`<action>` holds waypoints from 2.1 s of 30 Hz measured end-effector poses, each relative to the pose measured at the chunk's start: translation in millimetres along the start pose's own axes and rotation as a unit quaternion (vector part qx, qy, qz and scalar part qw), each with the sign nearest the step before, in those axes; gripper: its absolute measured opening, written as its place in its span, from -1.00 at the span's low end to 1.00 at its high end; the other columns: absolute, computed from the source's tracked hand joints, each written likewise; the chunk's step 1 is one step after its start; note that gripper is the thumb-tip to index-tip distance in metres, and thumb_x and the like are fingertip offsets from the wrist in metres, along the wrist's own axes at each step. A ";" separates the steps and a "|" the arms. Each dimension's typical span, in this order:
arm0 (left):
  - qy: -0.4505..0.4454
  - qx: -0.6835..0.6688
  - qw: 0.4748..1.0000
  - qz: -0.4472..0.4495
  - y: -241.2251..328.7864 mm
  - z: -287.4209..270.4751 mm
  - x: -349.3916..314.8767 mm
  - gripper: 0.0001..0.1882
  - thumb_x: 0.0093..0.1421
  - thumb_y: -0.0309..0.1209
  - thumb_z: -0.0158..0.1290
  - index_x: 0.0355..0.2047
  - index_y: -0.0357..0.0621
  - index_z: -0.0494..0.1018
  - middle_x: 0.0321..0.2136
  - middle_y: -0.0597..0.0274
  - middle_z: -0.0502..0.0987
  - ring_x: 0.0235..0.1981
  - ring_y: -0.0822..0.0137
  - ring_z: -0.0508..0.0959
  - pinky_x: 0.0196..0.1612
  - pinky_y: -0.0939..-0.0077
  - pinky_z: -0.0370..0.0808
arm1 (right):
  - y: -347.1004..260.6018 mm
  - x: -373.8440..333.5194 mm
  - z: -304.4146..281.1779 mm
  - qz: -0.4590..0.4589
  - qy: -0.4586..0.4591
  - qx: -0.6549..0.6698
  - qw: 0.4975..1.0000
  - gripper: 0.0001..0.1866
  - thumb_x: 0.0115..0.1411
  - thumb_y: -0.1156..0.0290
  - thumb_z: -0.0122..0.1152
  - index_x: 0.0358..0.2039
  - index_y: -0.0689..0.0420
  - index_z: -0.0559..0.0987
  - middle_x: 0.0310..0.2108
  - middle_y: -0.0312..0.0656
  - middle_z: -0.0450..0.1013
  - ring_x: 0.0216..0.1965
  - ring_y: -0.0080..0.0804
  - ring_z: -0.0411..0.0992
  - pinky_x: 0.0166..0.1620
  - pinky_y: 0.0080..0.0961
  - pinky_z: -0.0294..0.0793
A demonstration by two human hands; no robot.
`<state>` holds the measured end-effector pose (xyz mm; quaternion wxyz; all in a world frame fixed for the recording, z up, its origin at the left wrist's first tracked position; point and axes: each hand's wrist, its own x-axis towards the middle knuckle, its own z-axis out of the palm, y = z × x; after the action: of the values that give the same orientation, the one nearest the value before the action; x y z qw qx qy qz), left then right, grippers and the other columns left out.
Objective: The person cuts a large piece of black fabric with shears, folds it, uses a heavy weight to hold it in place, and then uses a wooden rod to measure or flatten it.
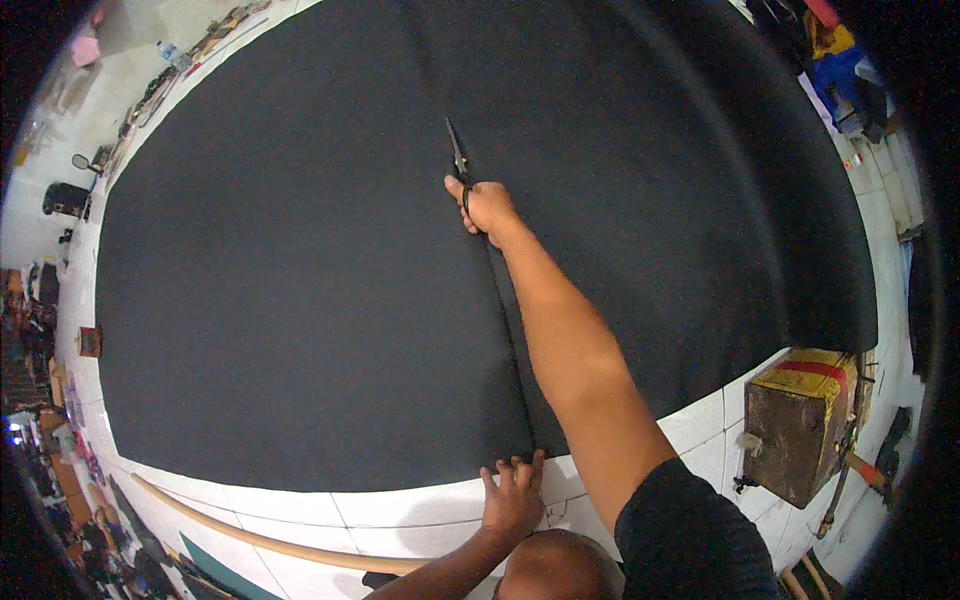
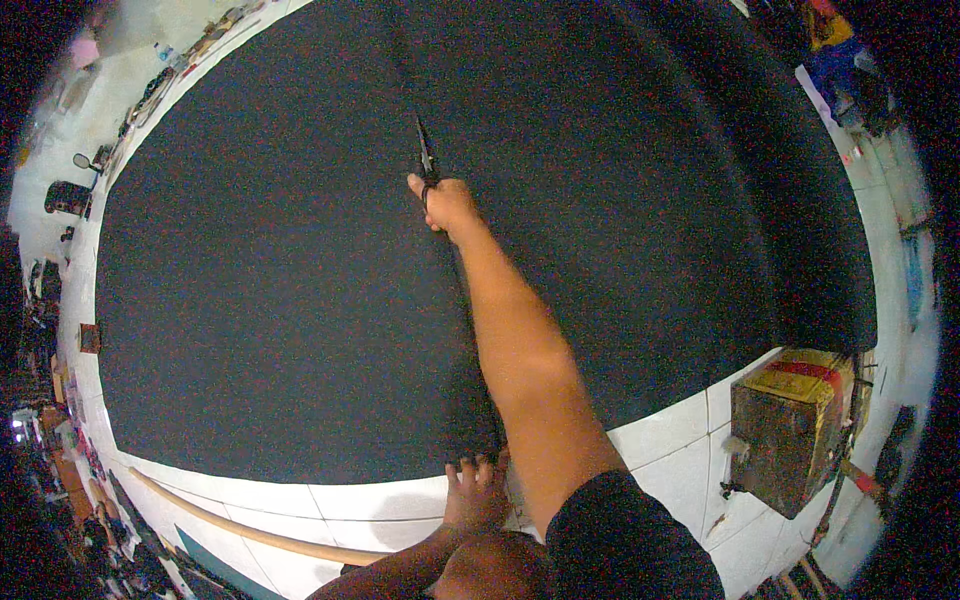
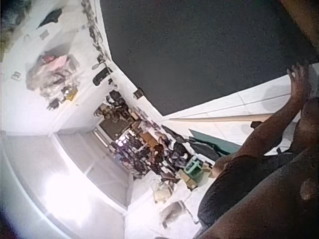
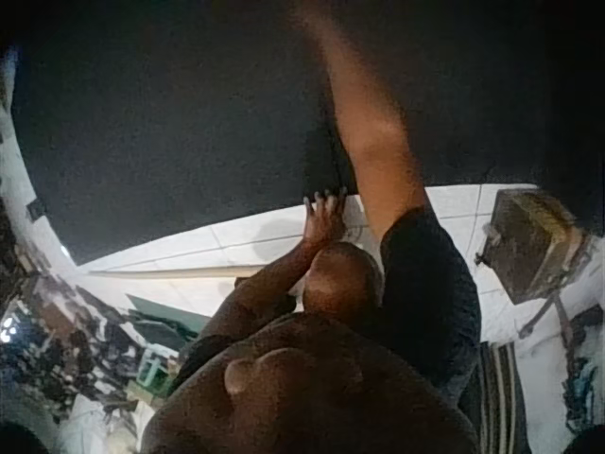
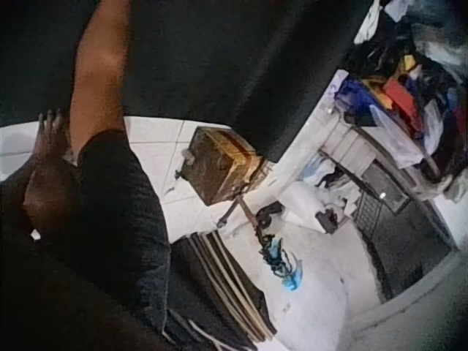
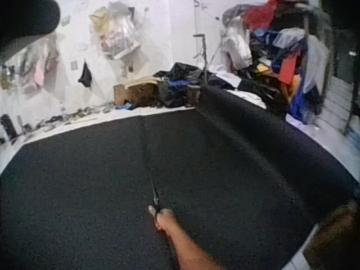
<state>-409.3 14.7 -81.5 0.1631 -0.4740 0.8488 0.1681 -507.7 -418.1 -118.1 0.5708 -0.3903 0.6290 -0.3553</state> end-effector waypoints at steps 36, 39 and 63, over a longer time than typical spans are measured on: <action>0.239 -0.138 0.940 -0.201 -175.8 -106.7 262.8 -0.13 0.12 0.01 0.09 0.31 -0.24 0.14 0.28 -0.30 0.12 0.35 -0.31 0.02 0.36 -0.29 -0.10 | -22.7 53.2 5.8 0.041 0.008 0.041 0.998 -0.55 0.21 -0.01 0.31 -0.55 0.09 0.43 -0.68 -0.39 0.31 -0.67 -0.61 0.29 -0.59 -0.57 0.26; 0.224 -0.140 0.943 -0.201 -172.6 -104.9 266.7 -0.14 0.11 0.00 0.10 0.30 -0.24 0.14 0.29 -0.30 0.08 0.36 -0.30 -0.01 0.35 -0.33 -0.11 | -47.8 111.8 3.3 0.025 0.018 -0.002 1.000 -0.51 0.22 -0.04 0.28 -0.60 0.07 0.39 -0.71 -0.37 0.29 -0.70 -0.59 0.27 -0.59 -0.56 0.26; 0.217 -0.158 0.940 -0.211 -181.4 -104.1 260.0 -0.24 0.11 0.05 0.12 0.18 -0.20 0.33 0.20 -0.26 0.22 0.30 -0.30 0.12 0.28 -0.38 0.00 | -145.9 298.7 22.3 0.019 -0.003 -0.009 1.000 -0.44 0.16 -0.11 0.31 -0.64 0.10 0.39 -0.69 -0.32 0.31 -0.71 -0.55 0.27 -0.63 -0.55 0.27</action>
<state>-395.0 -315.7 -126.0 -0.0707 -0.6866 0.7069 0.1546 -486.1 -750.6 -121.7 0.5762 -0.3843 0.6376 -0.3372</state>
